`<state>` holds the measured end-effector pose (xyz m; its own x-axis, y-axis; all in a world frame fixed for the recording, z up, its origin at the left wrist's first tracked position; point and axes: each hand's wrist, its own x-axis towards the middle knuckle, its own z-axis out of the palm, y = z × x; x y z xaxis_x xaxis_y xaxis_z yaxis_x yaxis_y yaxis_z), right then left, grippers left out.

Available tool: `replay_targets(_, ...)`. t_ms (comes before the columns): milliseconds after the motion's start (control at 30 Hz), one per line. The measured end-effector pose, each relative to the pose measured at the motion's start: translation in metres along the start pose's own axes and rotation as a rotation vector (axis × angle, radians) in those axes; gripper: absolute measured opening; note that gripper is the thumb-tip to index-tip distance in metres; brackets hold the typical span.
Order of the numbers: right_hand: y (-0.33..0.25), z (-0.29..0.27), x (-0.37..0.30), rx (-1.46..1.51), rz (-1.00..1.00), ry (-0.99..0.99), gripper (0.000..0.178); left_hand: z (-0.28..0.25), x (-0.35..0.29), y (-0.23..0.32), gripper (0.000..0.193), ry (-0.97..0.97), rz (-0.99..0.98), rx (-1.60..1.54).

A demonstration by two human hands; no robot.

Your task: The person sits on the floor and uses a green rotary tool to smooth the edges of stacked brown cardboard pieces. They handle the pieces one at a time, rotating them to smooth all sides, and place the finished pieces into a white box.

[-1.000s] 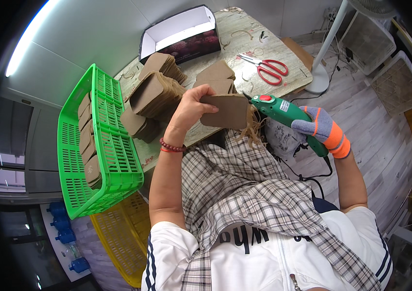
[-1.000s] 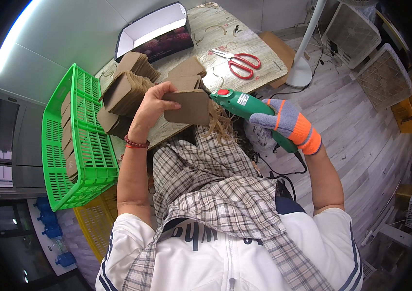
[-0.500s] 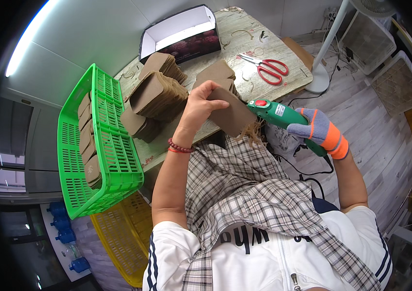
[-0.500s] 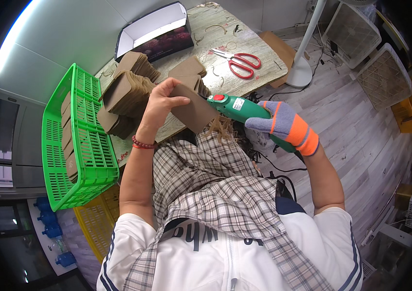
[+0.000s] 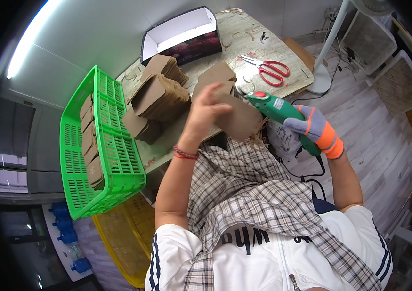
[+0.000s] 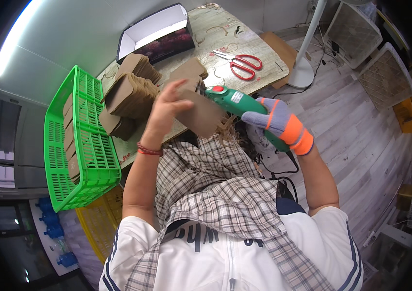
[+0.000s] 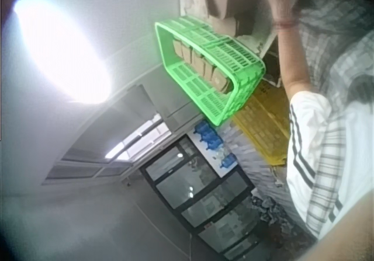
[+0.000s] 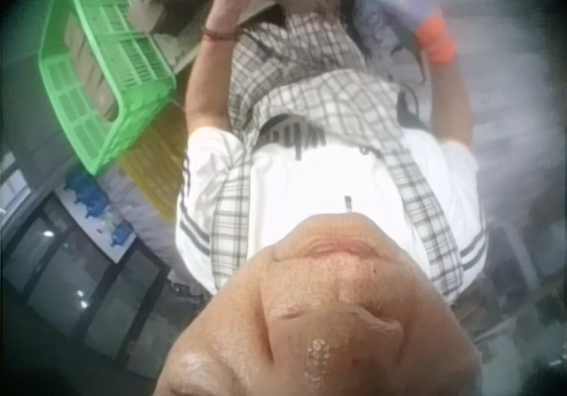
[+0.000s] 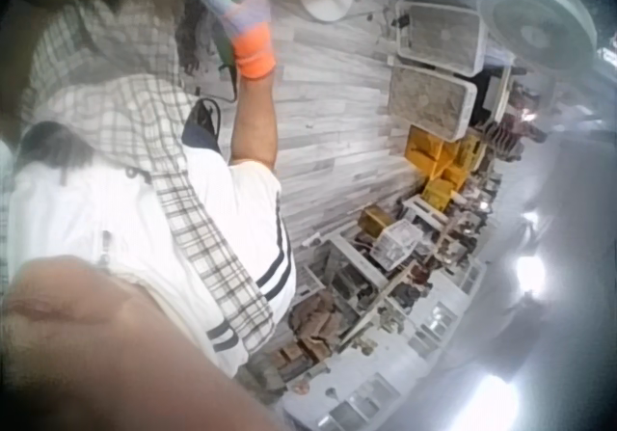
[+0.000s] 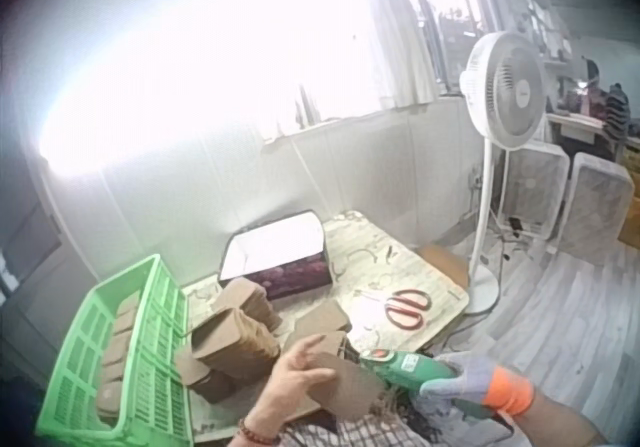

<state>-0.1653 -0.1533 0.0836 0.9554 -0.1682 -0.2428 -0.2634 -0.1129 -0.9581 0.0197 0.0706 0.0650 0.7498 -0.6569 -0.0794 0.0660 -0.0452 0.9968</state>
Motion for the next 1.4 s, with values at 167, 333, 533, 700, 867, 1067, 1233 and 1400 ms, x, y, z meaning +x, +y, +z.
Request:
replay_targets(167,0.016,-0.015,0.001,-0.056,-0.033,0.098,0.03,-0.054,0.044,-0.023,0.042,0.283,0.098,-0.021)
replay_targets(333,0.02,-0.017,-0.003,-0.011,0.054,0.13,0.029,-0.036,0.057,-0.03,0.036,0.46,0.253,1.052)
replay_targets(533,0.026,-0.019,0.001,-0.013,0.011,0.156,0.029,-0.044,0.122,-0.002,0.031,0.265,0.021,1.46)
replay_targets(700,0.018,-0.015,0.001,-0.037,0.014,0.179,0.025,-0.083,0.185,-0.051,0.04,-0.023,-0.251,1.411)
replay_targets(867,0.033,-0.023,0.004,0.006,0.054,0.208,0.024,-0.063,0.179,-0.045,0.031,0.034,-0.033,1.388)
replay_targets(1067,0.03,-0.02,0.007,-0.027,0.041,0.206,0.025,-0.063,0.172,-0.044,0.032,0.212,0.099,1.342)
replay_targets(1233,0.023,-0.013,0.007,-0.077,-0.006,0.227,0.027,-0.076,0.173,-0.012,0.017,0.244,-0.004,0.759)
replay_targets(1400,0.02,0.001,0.013,-0.028,-0.069,0.28,0.029,-0.03,0.12,0.013,0.018,0.238,0.06,-0.548)
